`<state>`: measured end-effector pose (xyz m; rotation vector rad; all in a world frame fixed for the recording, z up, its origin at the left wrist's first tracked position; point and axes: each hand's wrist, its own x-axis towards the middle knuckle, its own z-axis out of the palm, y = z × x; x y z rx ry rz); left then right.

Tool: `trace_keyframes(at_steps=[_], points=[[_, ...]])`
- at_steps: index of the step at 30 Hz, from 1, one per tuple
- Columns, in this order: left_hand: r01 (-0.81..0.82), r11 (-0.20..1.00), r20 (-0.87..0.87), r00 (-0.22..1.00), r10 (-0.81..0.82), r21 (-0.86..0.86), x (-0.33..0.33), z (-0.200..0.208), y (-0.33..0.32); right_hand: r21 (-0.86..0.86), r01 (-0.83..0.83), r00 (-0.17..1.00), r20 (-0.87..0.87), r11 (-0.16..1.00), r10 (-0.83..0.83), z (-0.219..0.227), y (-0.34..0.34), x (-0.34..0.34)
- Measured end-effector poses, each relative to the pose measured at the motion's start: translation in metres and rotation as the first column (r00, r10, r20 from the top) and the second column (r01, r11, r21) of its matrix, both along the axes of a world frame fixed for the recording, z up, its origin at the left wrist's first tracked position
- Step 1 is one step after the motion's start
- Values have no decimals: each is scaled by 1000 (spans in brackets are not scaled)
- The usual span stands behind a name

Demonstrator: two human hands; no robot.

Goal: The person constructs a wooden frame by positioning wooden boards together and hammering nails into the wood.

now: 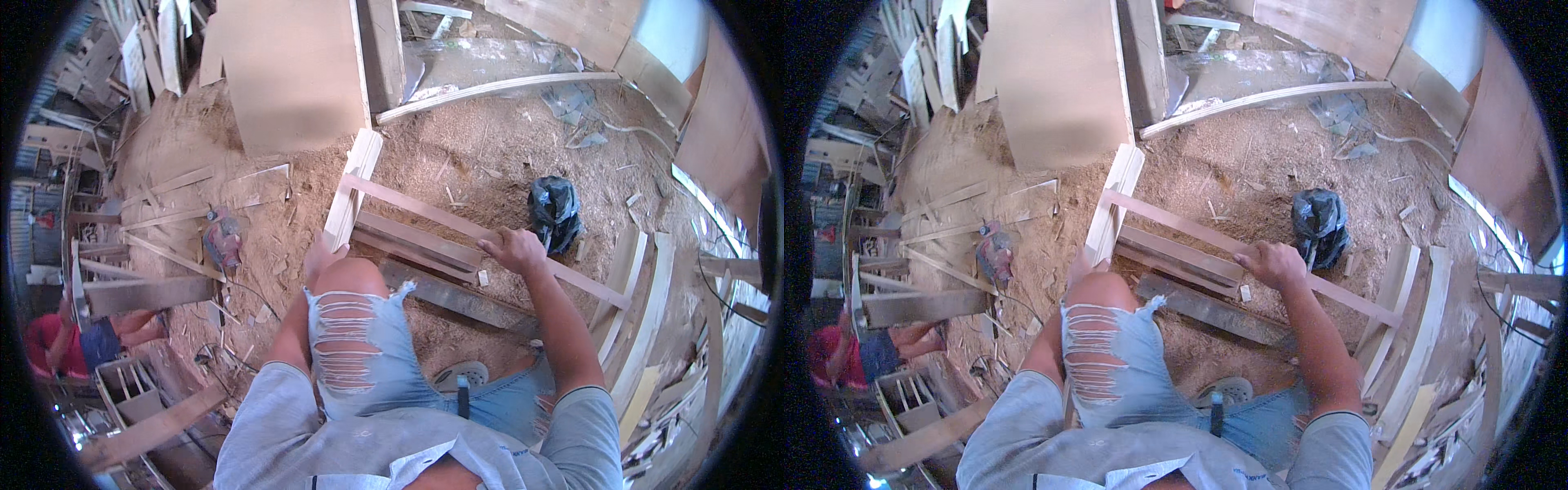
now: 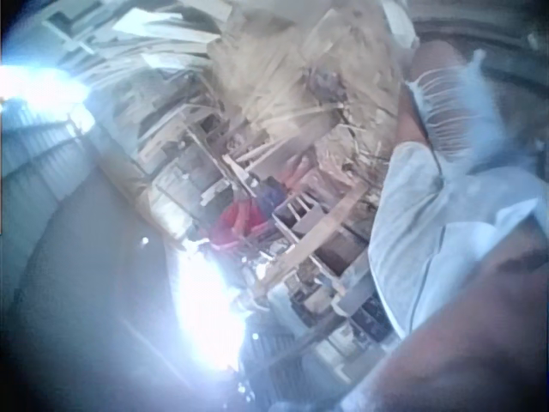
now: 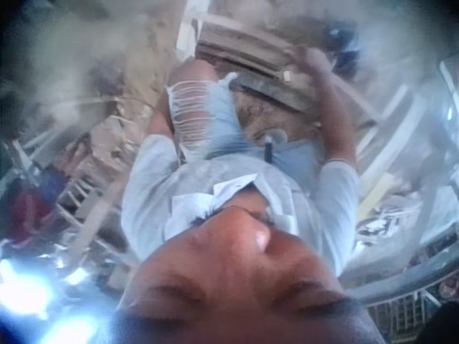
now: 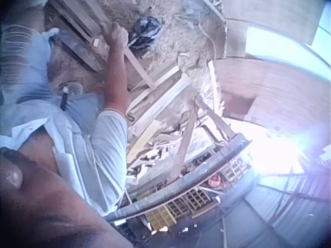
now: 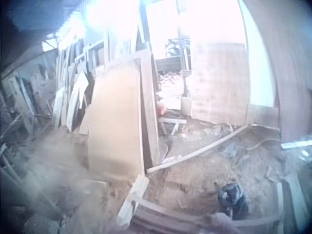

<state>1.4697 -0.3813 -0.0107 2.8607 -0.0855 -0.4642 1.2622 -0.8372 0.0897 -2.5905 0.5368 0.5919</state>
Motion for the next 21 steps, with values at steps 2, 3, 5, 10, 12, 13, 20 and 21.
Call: trace_keyframes(at_steps=[2, 3, 5, 10, 12, 13, 20, 21], points=[[-22, 996, -29, 999, 19, -92, -4, 10, 22, 10, -23, 999, 27, 1000, 23, 4, 1, -1], [71, 982, 41, 997, -64, -177, -8, 17, 28, 8, -20, 999, 29, 1000, 20, 8, 1, -3], [167, 955, 130, 982, -139, -245, -13, 36, 51, 16, -31, 998, 50, 999, 30, 6, 1, -4], [338, 941, 50, 940, -337, -3, -50, 115, 32, -3, -18, 1000, 16, 1000, 18, -5, -17, -24], [287, 956, -74, 954, -291, -61, -62, 178, -3, 0, 3, 1000, 7, 1000, -3, -5, -23, -25], [249, 968, -100, 965, -243, 46, -50, 189, 15, 30, -21, 1000, 23, 999, 21, 2, -11, -14], [361, 921, -64, 926, -372, -145, 21, 136, -4, 38, -17, 1000, 1, 999, 17, 13, -5, -5], [369, 911, -67, 920, -386, -183, 44, 119, -4, 40, -19, 1000, -3, 999, 20, 12, -2, -2]])
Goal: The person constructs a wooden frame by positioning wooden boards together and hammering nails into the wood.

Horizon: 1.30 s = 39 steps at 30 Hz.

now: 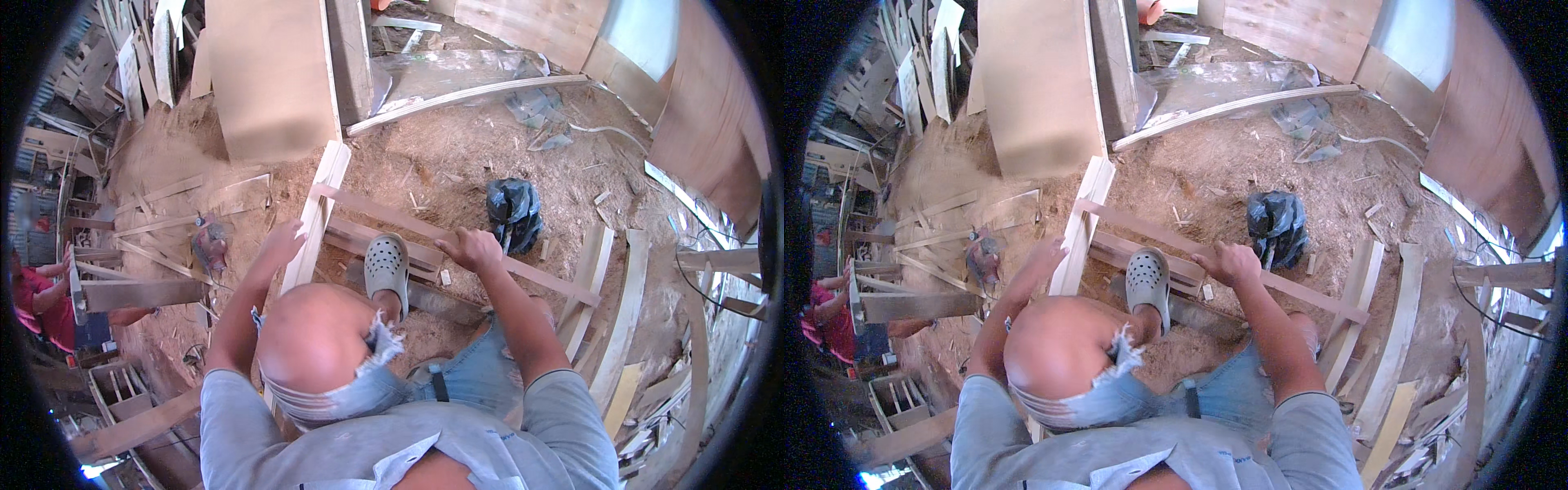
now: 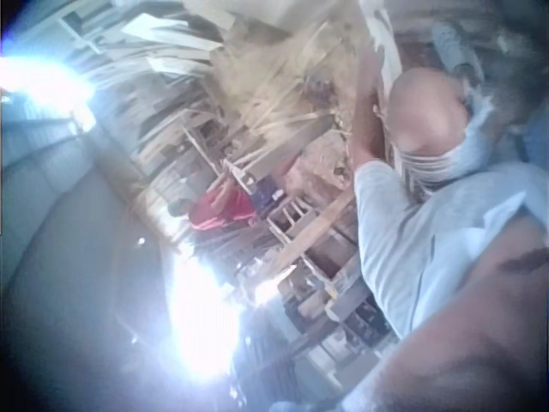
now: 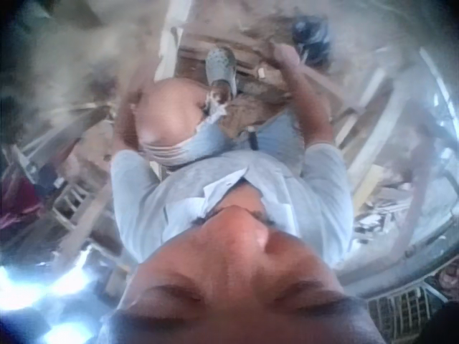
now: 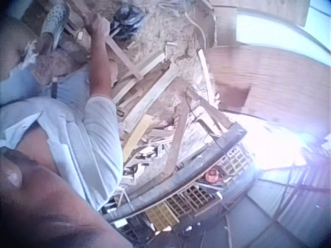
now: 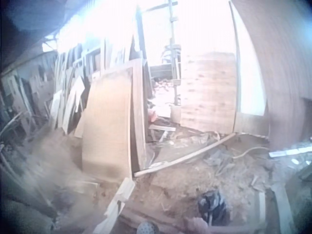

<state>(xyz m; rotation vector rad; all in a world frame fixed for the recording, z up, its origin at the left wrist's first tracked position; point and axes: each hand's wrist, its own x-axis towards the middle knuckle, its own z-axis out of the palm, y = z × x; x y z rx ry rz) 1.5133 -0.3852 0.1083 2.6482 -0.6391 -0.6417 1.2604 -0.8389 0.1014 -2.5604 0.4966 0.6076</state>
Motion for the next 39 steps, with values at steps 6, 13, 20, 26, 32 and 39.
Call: trace_keyframes(at_steps=[6, 13, 20, 26, 32, 39], points=[[-207, 970, 92, 971, 220, -128, 60, -54, -95, -34, 14, 999, -45, 999, -15, -4, -7, -2], [-335, 926, 195, 910, 366, -176, 70, -69, -93, -31, -1, 999, -53, 1000, -1, -6, -5, 4], [-355, 925, 170, 912, 374, -132, 59, -55, -102, -4, -3, 998, -66, 1000, 3, -3, -3, 7], [-246, 966, 59, 968, 242, 78, 54, -36, -120, 29, 4, 1000, -7, 1000, -4, -15, -18, 2], [-173, 975, 132, 979, 155, 142, 59, -41, -127, 46, -29, 994, 105, 999, 24, -27, -15, -1], [-209, 968, 96, 976, 197, 140, 77, -51, -100, 57, -39, 996, 81, 998, 34, -14, -3, 10]])
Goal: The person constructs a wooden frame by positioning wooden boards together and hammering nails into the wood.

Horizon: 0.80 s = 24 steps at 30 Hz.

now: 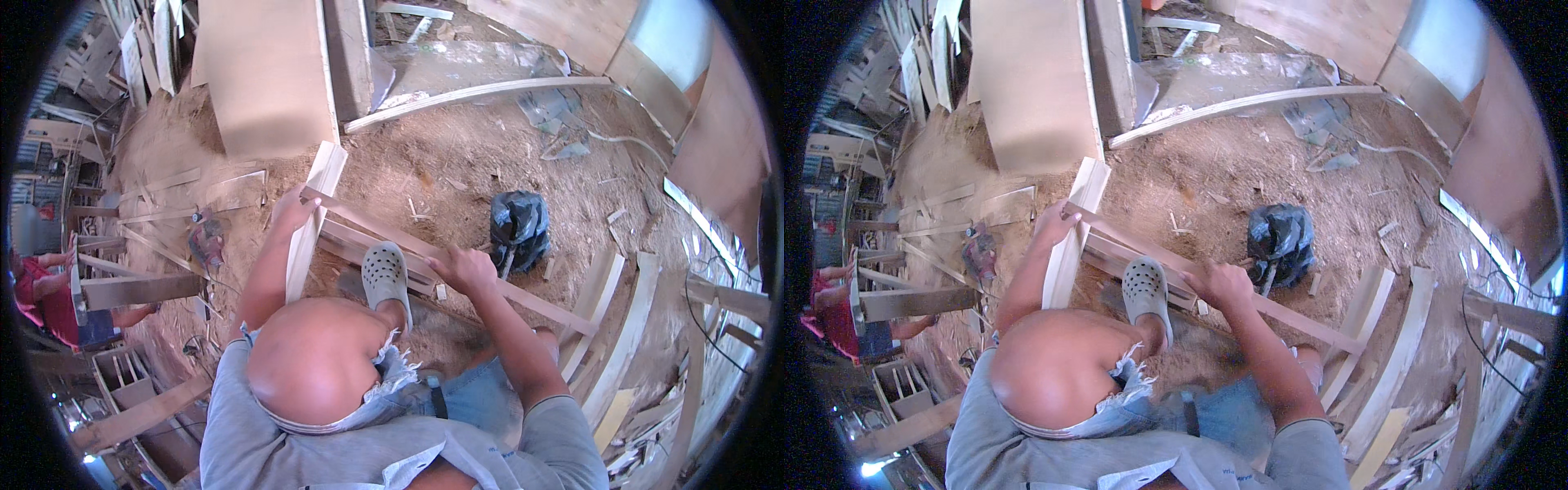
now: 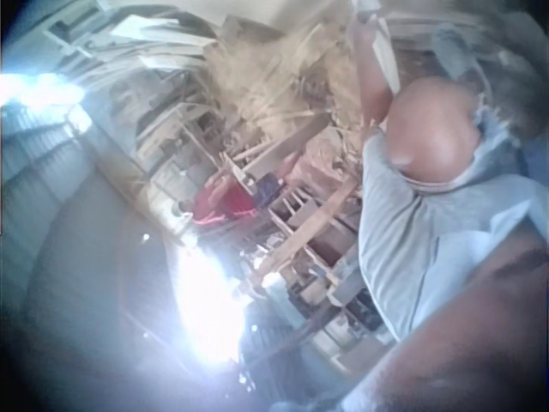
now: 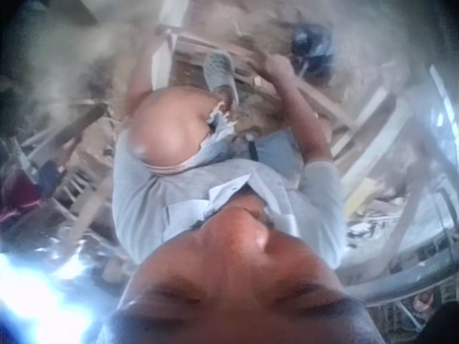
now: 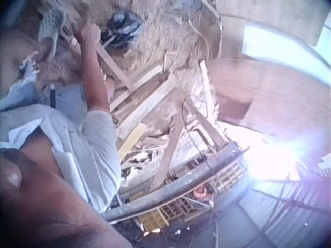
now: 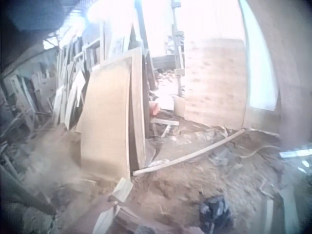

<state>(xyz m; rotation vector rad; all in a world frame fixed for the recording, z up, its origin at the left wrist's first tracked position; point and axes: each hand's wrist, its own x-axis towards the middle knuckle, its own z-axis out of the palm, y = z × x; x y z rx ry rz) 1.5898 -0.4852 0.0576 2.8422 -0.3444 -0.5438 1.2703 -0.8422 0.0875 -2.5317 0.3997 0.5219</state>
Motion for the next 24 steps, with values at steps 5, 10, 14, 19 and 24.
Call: trace_keyframes(at_steps=[5, 10, 14, 19, 24], points=[[17, 1000, -21, 1000, -17, 10, -19, -9, -21, -1, 21, 991, -133, 1000, -21, 0, -9, -10], [-56, 931, -28, 998, 50, -360, -13, -36, 15, 85, 54, 994, -100, 995, -45, 9, -7, -6], [-53, 952, -59, 998, 37, -300, -8, -34, 26, 109, 105, 986, -137, 989, -89, -1, -16, -10], [81, 982, 58, 996, -72, -171, -22, -10, -3, 296, 286, 876, 304, 911, -373, -10, -66, -48], [-7, 948, -118, 992, -32, -318, -8, -28, 5, 132, 365, 908, 169, 921, -384, -46, -144, -67]])
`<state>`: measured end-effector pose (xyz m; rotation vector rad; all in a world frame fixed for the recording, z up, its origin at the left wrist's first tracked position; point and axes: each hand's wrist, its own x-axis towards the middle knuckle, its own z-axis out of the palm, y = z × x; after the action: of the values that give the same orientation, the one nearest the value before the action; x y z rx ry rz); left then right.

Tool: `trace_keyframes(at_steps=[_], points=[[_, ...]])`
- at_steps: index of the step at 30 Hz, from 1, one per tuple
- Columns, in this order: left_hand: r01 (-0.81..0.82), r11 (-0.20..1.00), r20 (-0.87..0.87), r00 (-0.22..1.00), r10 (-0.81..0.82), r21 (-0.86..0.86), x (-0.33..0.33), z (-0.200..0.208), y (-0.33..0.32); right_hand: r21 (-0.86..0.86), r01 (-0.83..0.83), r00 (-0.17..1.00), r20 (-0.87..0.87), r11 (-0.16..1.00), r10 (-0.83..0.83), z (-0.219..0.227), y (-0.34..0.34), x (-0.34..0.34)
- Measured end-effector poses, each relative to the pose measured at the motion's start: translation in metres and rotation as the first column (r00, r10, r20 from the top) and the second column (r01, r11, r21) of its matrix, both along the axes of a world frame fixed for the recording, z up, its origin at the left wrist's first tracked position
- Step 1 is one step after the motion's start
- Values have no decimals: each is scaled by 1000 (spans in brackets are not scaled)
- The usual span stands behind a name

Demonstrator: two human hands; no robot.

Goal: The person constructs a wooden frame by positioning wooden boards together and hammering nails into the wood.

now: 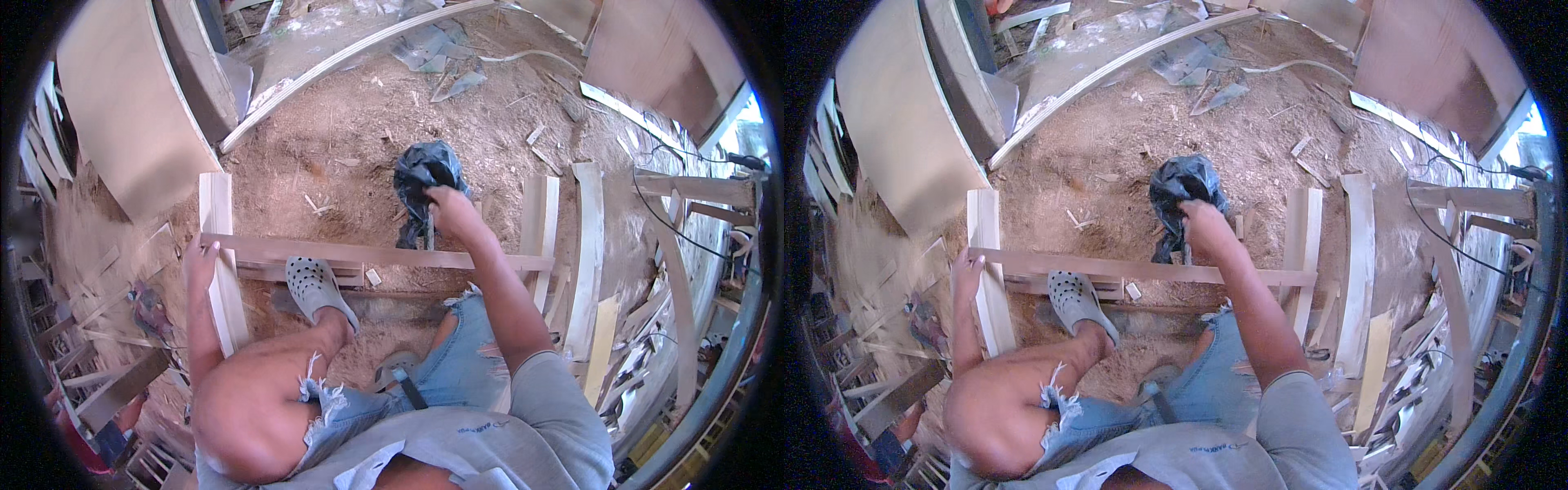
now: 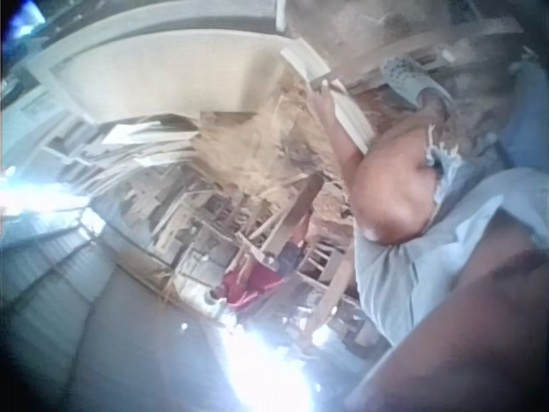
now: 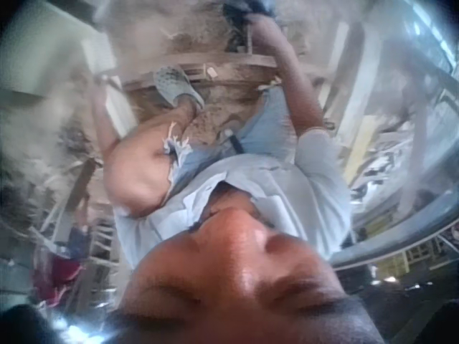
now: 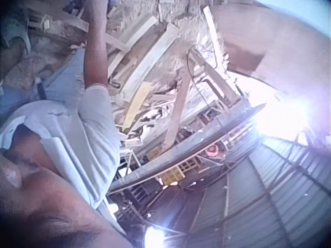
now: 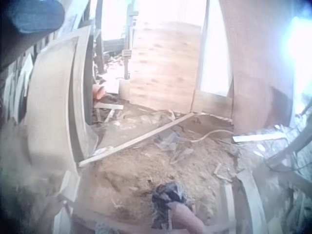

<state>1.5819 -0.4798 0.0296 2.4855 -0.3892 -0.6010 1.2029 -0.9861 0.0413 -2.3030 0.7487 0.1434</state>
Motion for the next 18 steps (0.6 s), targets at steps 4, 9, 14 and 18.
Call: trace_keyframes(at_steps=[4, 9, 14, 18], points=[[-4, 991, 132, 991, -14, 134, -13, 2, -9, 212, 146, 782, 574, 966, -243, 13, -31, 18], [-53, 980, 148, 989, 25, 189, -15, 15, 0, 116, 67, 963, -267, 991, -34, 48, -36, 14], [4, 997, 155, 988, -16, 78, -12, 7, 0, 128, -18, 1000, -11, 992, 20, -26, -18, 20], [19, 977, 160, 986, -54, 212, -15, 12, -4, -330, 96, 989, 136, 939, -53, -79, -30, 41]])
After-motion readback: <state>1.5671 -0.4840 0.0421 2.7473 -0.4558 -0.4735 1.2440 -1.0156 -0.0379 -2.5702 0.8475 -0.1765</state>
